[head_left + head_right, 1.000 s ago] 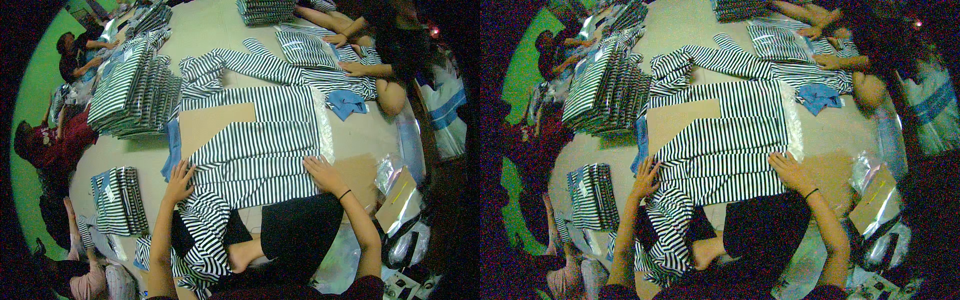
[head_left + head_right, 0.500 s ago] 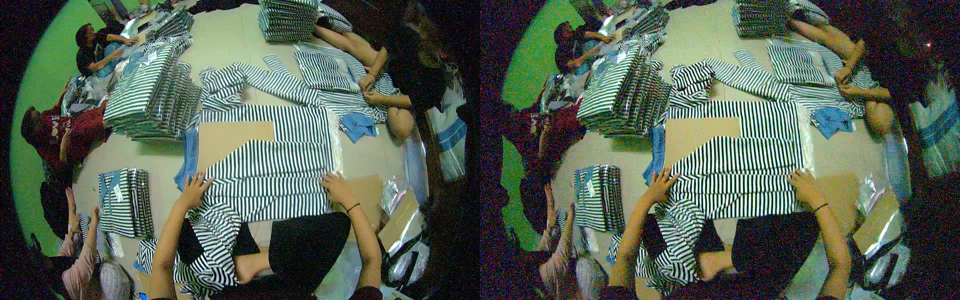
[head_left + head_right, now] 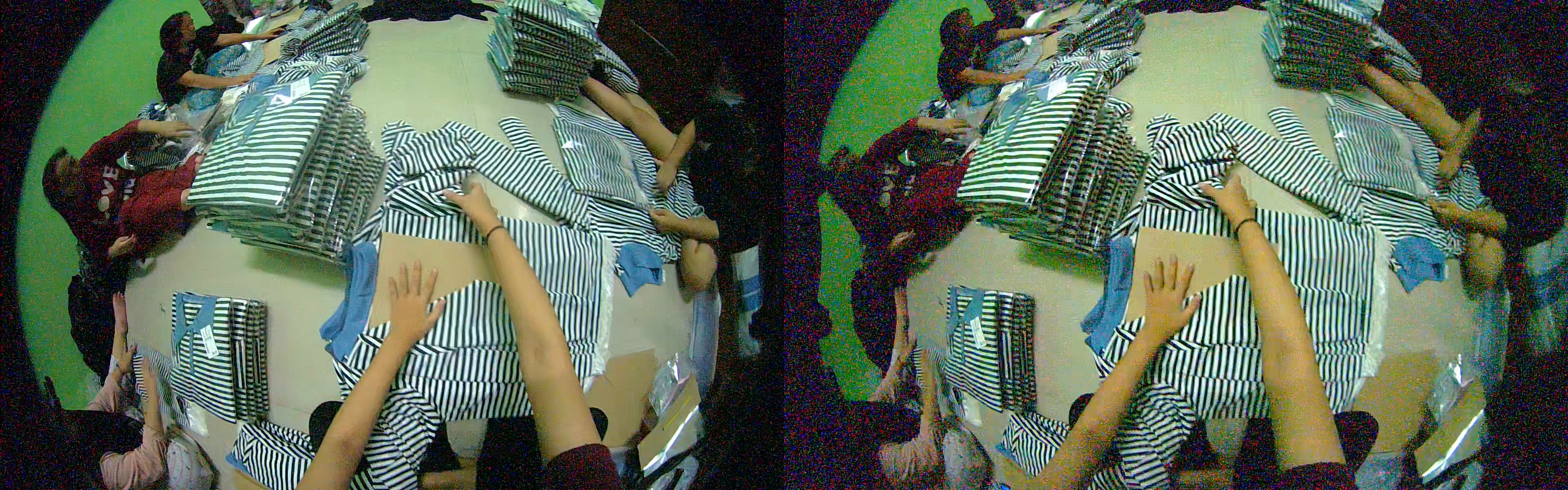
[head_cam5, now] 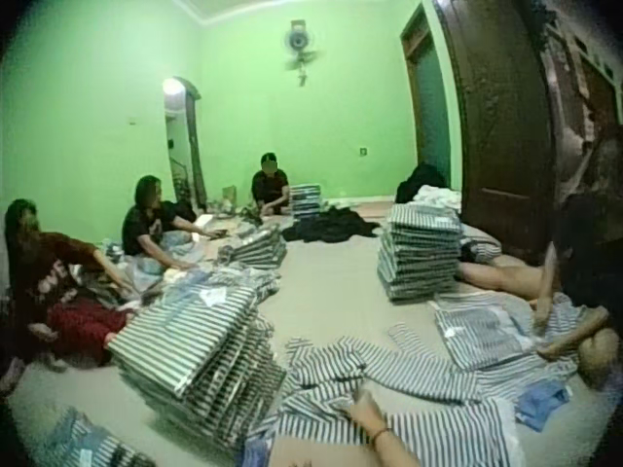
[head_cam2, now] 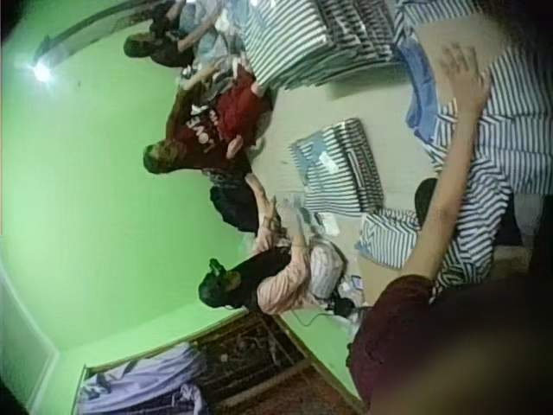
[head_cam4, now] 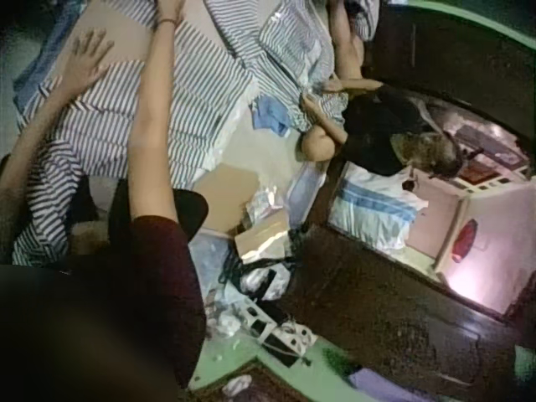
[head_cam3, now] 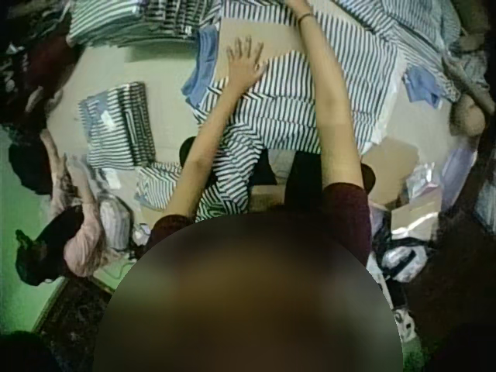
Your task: The person folds striped shirts on the floor, places them into clear plastic bags, and stacks the packaged shirts. They repeat this process with multiple shirts, using cardboard to assist in folding.
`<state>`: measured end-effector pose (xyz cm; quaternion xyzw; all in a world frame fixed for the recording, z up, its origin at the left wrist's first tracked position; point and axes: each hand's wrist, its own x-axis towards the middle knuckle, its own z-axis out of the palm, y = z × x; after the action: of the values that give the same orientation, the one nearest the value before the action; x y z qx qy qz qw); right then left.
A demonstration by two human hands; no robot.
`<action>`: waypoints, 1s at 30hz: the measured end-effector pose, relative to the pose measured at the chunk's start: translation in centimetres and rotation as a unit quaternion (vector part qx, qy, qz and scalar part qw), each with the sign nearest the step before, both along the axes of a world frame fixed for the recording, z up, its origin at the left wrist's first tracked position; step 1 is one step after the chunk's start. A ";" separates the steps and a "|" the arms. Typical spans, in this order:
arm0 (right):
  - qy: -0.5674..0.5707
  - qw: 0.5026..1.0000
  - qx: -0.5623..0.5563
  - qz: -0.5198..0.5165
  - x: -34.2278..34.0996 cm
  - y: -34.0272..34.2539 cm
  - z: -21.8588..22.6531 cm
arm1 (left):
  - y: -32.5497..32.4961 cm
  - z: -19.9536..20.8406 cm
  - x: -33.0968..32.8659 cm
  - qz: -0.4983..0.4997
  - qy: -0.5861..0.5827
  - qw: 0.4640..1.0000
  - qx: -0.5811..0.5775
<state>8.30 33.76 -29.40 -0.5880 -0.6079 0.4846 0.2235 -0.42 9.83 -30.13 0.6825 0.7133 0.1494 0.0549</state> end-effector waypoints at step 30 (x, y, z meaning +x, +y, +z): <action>-0.428 0.762 0.429 0.228 24.9 -4.0 4.5 | 0.1 -0.4 -3.8 0.100 -0.108 0.960 0.237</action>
<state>33.20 29.81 -24.93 -0.4206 -0.9011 -0.0921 0.0518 -4.21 9.92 -30.55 0.5812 0.7118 0.3915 -0.0470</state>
